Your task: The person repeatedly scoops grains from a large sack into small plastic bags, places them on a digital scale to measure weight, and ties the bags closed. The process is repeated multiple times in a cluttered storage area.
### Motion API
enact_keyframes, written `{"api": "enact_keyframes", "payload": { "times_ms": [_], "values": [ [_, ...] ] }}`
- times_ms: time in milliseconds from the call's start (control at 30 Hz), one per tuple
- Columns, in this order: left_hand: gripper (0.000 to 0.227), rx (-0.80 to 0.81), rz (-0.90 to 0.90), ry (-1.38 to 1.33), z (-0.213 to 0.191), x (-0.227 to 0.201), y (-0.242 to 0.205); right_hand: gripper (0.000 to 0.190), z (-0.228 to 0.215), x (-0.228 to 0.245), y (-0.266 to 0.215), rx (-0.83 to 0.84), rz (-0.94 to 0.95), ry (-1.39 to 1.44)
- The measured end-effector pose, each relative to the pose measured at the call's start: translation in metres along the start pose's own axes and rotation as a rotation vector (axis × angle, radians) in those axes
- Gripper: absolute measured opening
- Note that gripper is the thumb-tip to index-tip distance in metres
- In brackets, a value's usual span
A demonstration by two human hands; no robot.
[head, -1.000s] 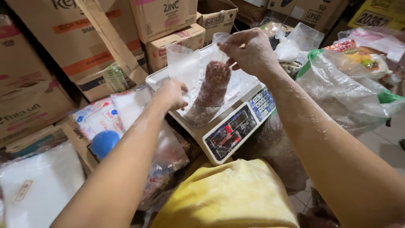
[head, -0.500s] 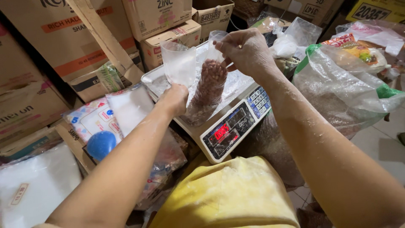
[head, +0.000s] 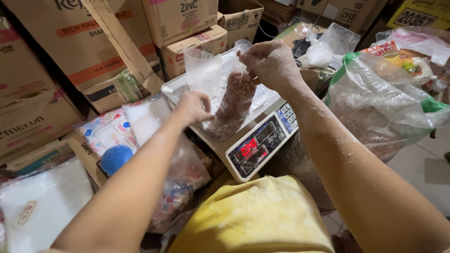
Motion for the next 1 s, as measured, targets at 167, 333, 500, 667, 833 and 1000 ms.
{"api": "enact_keyframes", "payload": {
  "times_ms": [167,333,500,667,833,1000],
  "values": [
    [0.019,-0.19,0.025,-0.506,-0.083,-0.031,0.033,0.018,0.002,-0.004,0.003,-0.004,0.005,0.012],
    [0.018,-0.391,0.059,-0.152,-0.14,-0.071,0.07,0.017,0.0,0.001,0.004,-0.025,-0.05,-0.005],
    [0.034,-0.216,0.03,-0.12,-0.134,-0.076,0.082,0.019,-0.002,-0.001,0.002,-0.03,-0.034,0.023],
    [0.073,0.018,0.055,-0.199,-0.106,-0.079,0.065,0.02,-0.01,0.0,0.006,-0.083,-0.04,-0.153],
    [0.07,0.213,0.206,-0.253,-0.037,-0.096,0.033,0.021,-0.015,0.019,0.012,-0.117,-0.32,-0.293],
    [0.051,0.127,0.282,-0.5,-0.01,-0.097,0.021,0.017,-0.022,0.012,0.011,-0.06,-0.117,-0.243]
  ]
}}
Point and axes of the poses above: each hand's wrist, its own y-axis towards the middle knuckle, its own z-axis out of the palm, x = y × z, the point moved 6 cm from there along y, towards the middle knuckle
